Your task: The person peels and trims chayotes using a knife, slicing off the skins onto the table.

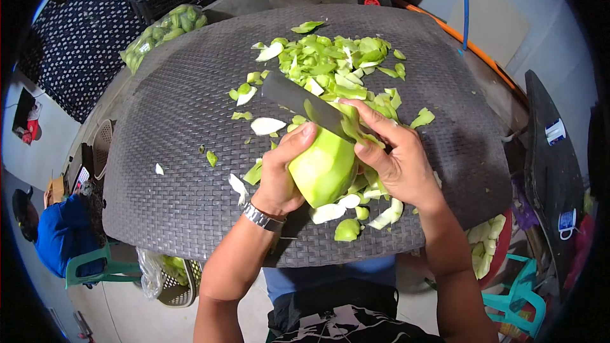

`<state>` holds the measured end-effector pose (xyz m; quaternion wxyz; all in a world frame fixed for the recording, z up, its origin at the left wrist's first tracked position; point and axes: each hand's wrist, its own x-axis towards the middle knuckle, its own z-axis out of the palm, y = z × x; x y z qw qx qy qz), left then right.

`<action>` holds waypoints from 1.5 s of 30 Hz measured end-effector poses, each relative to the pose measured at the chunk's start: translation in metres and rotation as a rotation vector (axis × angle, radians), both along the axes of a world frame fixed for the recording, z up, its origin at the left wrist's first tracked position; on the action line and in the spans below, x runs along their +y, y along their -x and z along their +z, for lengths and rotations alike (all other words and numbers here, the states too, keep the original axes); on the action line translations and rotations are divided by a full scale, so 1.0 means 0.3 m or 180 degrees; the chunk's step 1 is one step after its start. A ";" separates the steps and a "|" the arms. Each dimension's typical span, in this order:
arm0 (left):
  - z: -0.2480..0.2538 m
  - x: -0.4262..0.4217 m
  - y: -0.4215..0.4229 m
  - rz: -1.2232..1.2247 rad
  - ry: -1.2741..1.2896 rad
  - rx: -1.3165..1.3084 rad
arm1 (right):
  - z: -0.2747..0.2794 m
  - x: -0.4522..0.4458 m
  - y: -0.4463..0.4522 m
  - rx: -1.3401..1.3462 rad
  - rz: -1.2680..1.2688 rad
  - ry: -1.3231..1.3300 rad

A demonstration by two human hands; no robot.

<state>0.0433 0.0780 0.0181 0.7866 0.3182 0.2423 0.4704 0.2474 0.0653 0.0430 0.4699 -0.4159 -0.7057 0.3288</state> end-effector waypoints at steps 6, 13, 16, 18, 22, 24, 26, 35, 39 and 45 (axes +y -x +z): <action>0.001 0.021 0.021 -0.0565 0.0078 -0.0067 | -0.037 0.007 0.010 -0.0401 -0.0471 -0.0371; 0.033 0.008 -0.012 0.0001 -0.0444 0.0681 | 0.047 -0.007 -0.021 0.0198 -0.0026 0.1648; 0.024 0.017 0.004 -0.0184 -0.0047 0.0427 | 0.017 0.002 -0.025 0.0052 0.0003 0.1103; 0.027 0.029 0.034 -0.0700 0.0086 0.0189 | -0.011 0.006 -0.013 -0.0231 -0.0257 0.0566; 0.042 0.022 0.027 -0.0582 -0.0206 0.0444 | 0.003 0.008 -0.024 0.0238 -0.0035 0.1151; 0.041 0.007 0.014 -0.0276 -0.0521 0.0772 | 0.027 0.004 -0.066 0.0594 0.0249 0.2153; 0.044 0.003 0.016 -0.0252 -0.0535 0.0803 | 0.031 -0.004 -0.036 0.0742 0.0194 0.1963; 0.051 0.027 0.051 -0.0757 0.0162 0.0220 | -0.019 0.005 -0.014 -0.0251 -0.0140 0.0596; 0.049 0.025 0.053 -0.0686 -0.0088 0.0271 | 0.068 0.003 -0.050 0.1502 0.0540 0.2574; 0.030 0.042 0.053 -0.0082 0.0415 -0.0658 | 0.043 0.013 -0.074 0.1954 0.1185 0.3031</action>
